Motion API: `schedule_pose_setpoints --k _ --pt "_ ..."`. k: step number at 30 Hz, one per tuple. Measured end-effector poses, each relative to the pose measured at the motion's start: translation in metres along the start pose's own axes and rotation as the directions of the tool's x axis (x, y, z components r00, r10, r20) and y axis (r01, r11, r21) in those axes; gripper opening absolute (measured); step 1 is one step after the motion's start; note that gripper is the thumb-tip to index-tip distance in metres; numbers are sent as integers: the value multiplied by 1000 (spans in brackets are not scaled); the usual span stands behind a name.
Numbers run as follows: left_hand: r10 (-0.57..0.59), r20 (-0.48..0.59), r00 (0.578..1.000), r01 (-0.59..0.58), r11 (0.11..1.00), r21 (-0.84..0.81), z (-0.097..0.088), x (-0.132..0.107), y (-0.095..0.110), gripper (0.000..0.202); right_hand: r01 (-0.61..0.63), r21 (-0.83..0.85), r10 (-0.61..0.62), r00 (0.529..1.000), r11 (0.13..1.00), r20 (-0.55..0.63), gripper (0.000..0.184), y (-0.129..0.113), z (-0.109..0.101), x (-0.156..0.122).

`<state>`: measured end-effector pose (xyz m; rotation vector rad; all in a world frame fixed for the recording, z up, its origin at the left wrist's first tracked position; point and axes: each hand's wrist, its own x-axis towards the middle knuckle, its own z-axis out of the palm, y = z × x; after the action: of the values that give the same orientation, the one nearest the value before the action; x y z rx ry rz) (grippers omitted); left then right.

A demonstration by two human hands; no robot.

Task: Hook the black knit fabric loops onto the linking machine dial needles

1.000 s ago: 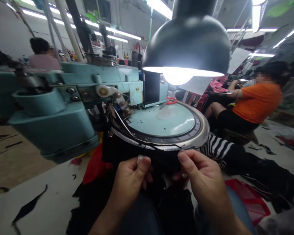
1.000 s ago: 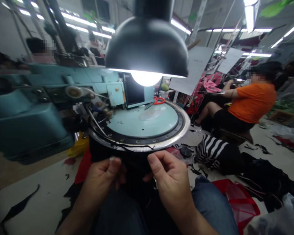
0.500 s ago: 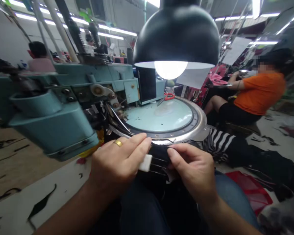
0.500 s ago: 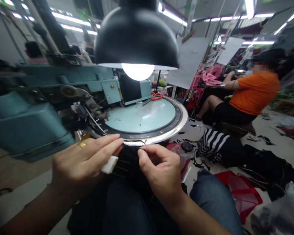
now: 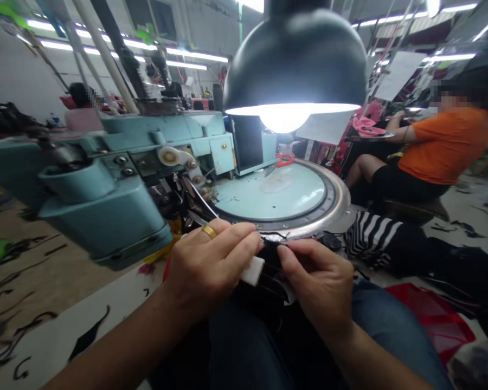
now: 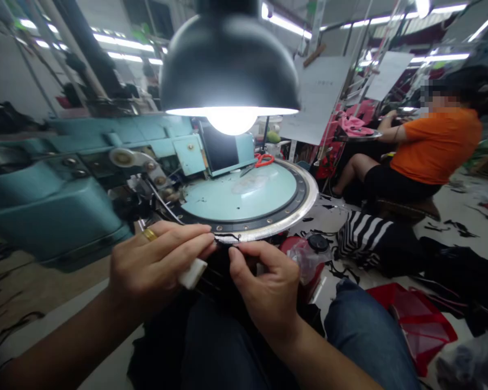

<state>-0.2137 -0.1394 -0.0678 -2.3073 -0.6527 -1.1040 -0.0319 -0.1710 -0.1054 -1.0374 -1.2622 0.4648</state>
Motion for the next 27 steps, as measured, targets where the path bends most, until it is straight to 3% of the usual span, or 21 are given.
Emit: schedule_pose_setpoints --k 4,14,27 --pt "-20 1 1000 20 1000 -21 1 -2 0 28 -10 6 10 999 1000 -34 7 1 3 -2" --pt "24 66 998 -22 999 -32 -6 -2 -9 23 -19 -1 19 996 1000 -89 11 3 13 -5" --pt "63 89 994 -55 994 -96 -6 -1 -17 24 -27 109 42 989 994 -143 9 6 30 -10"
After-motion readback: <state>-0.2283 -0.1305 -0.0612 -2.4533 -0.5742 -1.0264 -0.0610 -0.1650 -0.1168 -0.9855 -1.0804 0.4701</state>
